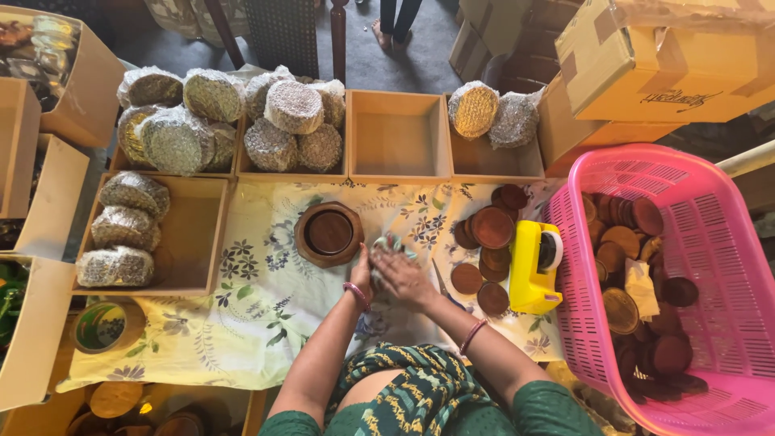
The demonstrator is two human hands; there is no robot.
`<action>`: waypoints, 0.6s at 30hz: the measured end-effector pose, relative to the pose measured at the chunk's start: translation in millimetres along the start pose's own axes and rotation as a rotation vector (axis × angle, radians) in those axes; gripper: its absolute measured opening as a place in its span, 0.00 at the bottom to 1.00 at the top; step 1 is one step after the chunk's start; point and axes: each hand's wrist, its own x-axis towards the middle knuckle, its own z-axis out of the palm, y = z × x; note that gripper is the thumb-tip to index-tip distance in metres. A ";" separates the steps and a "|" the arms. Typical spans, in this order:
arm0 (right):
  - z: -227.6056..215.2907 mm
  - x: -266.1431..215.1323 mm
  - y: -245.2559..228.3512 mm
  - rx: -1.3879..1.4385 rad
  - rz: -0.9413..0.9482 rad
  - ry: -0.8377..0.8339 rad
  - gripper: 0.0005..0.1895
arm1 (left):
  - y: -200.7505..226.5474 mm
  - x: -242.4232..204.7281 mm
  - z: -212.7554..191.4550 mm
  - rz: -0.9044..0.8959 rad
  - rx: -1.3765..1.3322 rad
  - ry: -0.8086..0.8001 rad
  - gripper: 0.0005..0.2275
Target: Cleaning clay lamps with a cloth and stacking them.
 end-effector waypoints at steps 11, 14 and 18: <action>-4.1 -21.8 -1.7 0.063 -0.165 0.172 0.26 | -34.4 50.7 -35.1 0.084 -0.063 0.021 0.22; -7.3 -30.2 4.1 0.041 -0.110 0.253 0.24 | -11.6 7.5 -1.8 0.035 -0.113 0.016 0.20; -1.2 -39.4 -3.7 0.029 -0.076 0.276 0.22 | -43.9 69.5 -55.0 0.084 0.119 0.095 0.23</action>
